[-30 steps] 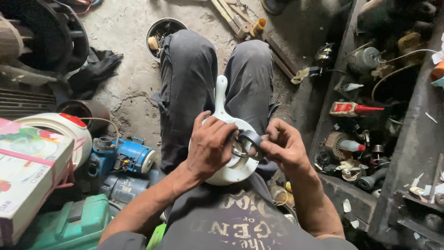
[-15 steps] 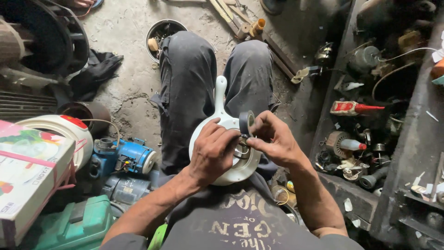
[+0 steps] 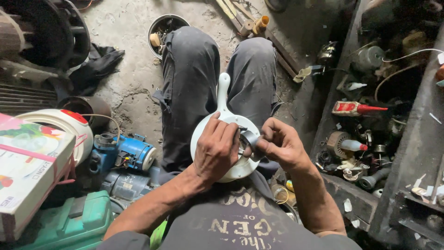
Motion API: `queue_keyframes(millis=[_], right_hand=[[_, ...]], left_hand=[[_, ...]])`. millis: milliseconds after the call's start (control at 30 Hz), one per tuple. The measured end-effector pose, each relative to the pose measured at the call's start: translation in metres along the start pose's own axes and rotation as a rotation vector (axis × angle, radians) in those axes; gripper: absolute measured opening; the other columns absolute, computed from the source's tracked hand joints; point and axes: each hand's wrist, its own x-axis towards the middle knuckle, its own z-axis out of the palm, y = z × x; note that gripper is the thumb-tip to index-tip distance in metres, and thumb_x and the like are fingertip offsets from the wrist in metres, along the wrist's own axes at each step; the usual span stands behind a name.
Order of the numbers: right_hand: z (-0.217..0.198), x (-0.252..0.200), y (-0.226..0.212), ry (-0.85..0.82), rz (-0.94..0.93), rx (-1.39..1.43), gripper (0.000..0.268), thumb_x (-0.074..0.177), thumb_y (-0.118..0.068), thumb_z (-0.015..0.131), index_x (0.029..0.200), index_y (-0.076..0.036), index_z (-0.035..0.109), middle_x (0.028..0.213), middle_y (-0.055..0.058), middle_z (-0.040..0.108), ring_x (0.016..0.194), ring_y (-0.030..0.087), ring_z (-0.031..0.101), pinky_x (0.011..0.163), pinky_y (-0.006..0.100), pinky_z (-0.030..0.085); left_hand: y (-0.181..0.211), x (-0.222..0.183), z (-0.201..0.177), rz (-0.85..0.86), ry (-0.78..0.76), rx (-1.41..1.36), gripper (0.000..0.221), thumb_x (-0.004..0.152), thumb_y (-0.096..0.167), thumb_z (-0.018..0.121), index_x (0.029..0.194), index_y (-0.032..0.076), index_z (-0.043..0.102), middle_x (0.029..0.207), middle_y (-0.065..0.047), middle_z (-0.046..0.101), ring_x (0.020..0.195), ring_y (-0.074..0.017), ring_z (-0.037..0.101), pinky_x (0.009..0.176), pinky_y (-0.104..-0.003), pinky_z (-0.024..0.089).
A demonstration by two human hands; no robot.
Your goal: Repairing a small electric cooking appliance by connecting internal wires and fastening the base plate with a screwdriver.
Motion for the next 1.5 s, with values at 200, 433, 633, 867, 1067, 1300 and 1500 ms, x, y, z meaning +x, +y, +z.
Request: queue_keyframes(millis=[200,433,633,867,1067,1300,1500], right_hand=[[0.007,0.027,-0.035,0.157,0.083,0.168,0.017,0.1,-0.021,0.053,0.101,-0.005,0.047,0.062,-0.002,0.038,0.045,0.003,0.041,0.033,0.017,0.031],[-0.017,0.019,0.012,0.073,0.059,-0.114,0.028,0.102,-0.03,0.05,0.101,-0.001,0.051,0.057,0.012,0.05,0.039,0.019,0.055,0.034,0.026,0.036],[-0.002,0.0,0.006,0.107,0.04,-0.426,0.025,0.087,-0.008,0.08,0.089,-0.004,0.055,0.06,0.012,0.066,0.048,0.013,0.059,0.041,0.025,0.047],[-0.008,0.018,-0.011,-0.107,0.056,0.297,0.035,0.081,0.0,0.068,0.102,-0.008,0.041,0.101,0.02,0.051,0.074,0.018,0.051,0.064,0.029,0.039],[-0.018,0.014,0.018,-0.019,-0.049,-0.392,0.031,0.085,0.002,0.077,0.099,-0.004,0.051,0.067,0.008,0.066,0.058,0.01,0.057,0.05,0.023,0.045],[0.005,0.001,-0.01,0.092,-0.203,-0.736,0.024,0.085,-0.011,0.084,0.086,-0.01,0.06,0.055,0.004,0.061,0.048,0.016,0.057,0.054,0.027,0.049],[0.017,0.003,-0.033,0.113,-0.423,-1.211,0.025,0.086,-0.022,0.083,0.081,-0.016,0.06,0.064,0.0,0.063,0.065,0.025,0.063,0.071,0.035,0.046]], left_hand=[[0.0,0.002,-0.006,0.03,-0.05,-0.229,0.008,0.088,0.002,0.069,0.096,0.0,0.066,0.073,-0.012,0.058,0.077,-0.0318,0.067,0.107,-0.053,0.05],[-0.001,0.002,-0.008,-0.047,0.005,-0.305,0.01,0.091,0.002,0.068,0.101,0.002,0.067,0.076,-0.01,0.059,0.077,-0.0296,0.066,0.108,-0.052,0.049],[0.002,0.0,-0.003,-0.009,0.035,-0.081,0.009,0.087,0.004,0.069,0.095,0.0,0.066,0.071,-0.012,0.057,0.074,-0.0306,0.066,0.104,-0.051,0.052],[0.003,0.006,-0.012,0.009,-0.002,-0.27,0.011,0.084,0.001,0.068,0.095,0.0,0.066,0.072,-0.012,0.056,0.074,-0.0319,0.065,0.106,-0.054,0.05],[-0.003,0.009,-0.02,-0.148,-0.039,-0.524,0.008,0.091,0.002,0.068,0.098,0.004,0.069,0.073,-0.008,0.062,0.073,-0.0283,0.067,0.106,-0.053,0.05],[0.0,0.013,-0.026,-0.12,-0.153,-0.273,0.03,0.097,0.017,0.067,0.124,0.005,0.069,0.094,-0.014,0.072,0.09,-0.0331,0.07,0.101,-0.054,0.05],[0.003,0.013,-0.016,0.065,-0.172,0.043,0.023,0.099,0.018,0.065,0.114,0.003,0.07,0.085,-0.012,0.07,0.085,-0.0309,0.069,0.105,-0.058,0.046]])
